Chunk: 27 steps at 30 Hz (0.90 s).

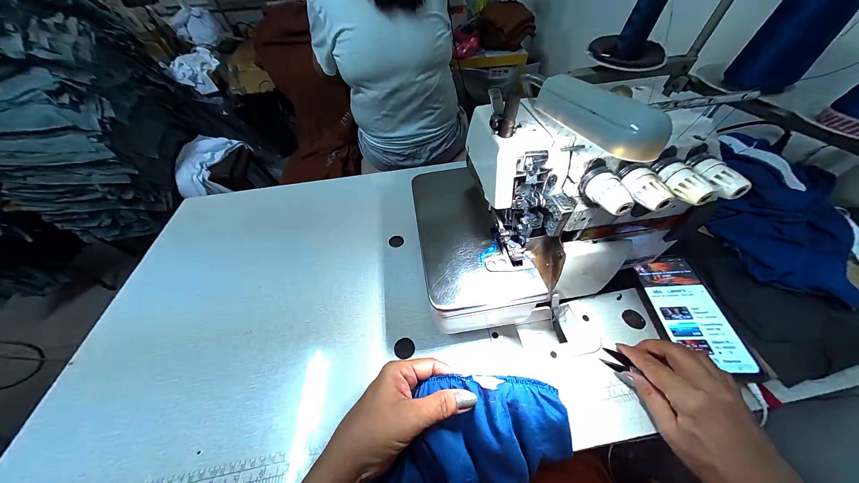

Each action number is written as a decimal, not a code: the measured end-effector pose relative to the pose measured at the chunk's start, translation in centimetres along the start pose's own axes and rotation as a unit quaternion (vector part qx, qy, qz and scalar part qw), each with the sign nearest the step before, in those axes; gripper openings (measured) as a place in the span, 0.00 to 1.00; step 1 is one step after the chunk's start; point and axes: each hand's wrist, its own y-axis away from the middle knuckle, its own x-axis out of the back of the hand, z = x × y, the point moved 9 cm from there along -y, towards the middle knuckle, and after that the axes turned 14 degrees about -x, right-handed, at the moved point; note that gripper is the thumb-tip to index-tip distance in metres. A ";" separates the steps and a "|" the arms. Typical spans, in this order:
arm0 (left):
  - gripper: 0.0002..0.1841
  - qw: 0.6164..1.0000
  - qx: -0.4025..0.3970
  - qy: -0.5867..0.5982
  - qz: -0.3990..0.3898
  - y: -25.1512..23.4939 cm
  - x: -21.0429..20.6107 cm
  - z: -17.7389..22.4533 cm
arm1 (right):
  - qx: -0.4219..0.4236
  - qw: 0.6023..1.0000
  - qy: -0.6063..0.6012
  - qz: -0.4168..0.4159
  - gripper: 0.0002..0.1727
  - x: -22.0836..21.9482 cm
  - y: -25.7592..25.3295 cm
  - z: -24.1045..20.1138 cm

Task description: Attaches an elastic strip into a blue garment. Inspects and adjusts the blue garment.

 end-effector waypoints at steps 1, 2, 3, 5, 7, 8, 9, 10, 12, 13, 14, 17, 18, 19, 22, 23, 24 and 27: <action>0.05 1.000 -0.001 -0.001 0.003 -0.1 0.0 -0.1 | 0.004 1.000 -0.004 0.007 0.21 -0.1 0.1 0.2; 0.05 1.000 -0.002 -0.001 0.006 -0.1 0.0 -0.1 | 0.009 1.000 -0.005 0.015 0.20 -0.2 0.2 0.2; 0.04 1.000 -0.003 -0.002 0.010 -0.1 0.0 -0.2 | 0.016 1.000 -0.002 0.026 0.20 -0.1 0.3 0.1; 0.04 1.000 -0.006 -0.009 0.018 -0.3 0.0 -0.2 | 0.031 0.998 0.015 0.046 0.19 -0.2 0.5 -0.2; 0.04 1.000 -0.010 -0.016 0.023 -0.3 0.0 -0.3 | 0.036 0.997 0.029 0.065 0.17 -0.1 0.6 -0.2; 0.04 0.999 -0.011 -0.020 0.026 -0.3 -0.1 -0.3 | 0.032 0.996 0.033 0.074 0.16 0.0 0.5 -0.1; 0.03 0.999 -0.013 -0.022 0.028 -0.3 -0.1 -0.2 | 0.026 0.996 0.033 0.082 0.16 0.2 0.5 -0.2; 0.03 0.999 -0.014 -0.024 0.030 -0.3 -0.1 -0.2 | 0.016 0.996 0.025 0.088 0.16 0.6 0.4 -0.4; 0.03 0.999 -0.015 -0.030 0.033 -0.3 -0.2 -0.2 | 0.007 0.996 -0.036 0.087 0.16 1.8 0.2 -2.0; 0.03 0.999 -0.012 -0.033 0.033 -0.3 -0.2 -0.2 | 0.005 0.993 -0.097 0.060 0.16 2.2 0.1 -3.1; 0.03 0.999 -0.009 -0.037 0.032 -0.3 -0.3 -0.2 | 0.008 0.986 -0.168 0.013 0.16 2.4 -0.1 -4.6; 0.03 0.999 -0.010 -0.035 0.024 -0.3 -0.6 -0.1 | 0.057 0.958 -0.262 -0.104 0.15 1.8 0.0 -9.6; 0.03 0.999 -0.009 -0.030 0.021 -0.3 -0.7 -0.1 | 0.083 0.959 -0.248 -0.112 0.16 1.5 0.2 -10.8; 0.04 0.999 -0.007 -0.027 0.020 -0.2 -0.7 -0.1 | 0.109 0.961 -0.228 -0.110 0.15 1.0 0.3 -11.7; 0.03 1.000 0.001 -0.016 0.019 0.0 -0.7 -0.1 | 0.146 0.966 -0.194 -0.090 0.13 -0.2 0.4 -12.6; 0.03 1.000 0.001 -0.010 0.017 0.1 -0.7 -0.2 | 0.149 0.967 -0.191 -0.084 0.13 -0.4 0.5 -12.6; 0.03 1.000 0.001 -0.002 0.014 0.1 -0.7 -0.3 | 0.150 0.966 -0.194 -0.077 0.13 -0.5 0.5 -12.6; 0.03 1.000 -0.003 0.015 0.004 0.2 -0.8 -0.5 | 0.147 0.962 -0.219 -0.064 0.12 -0.7 0.6 -12.6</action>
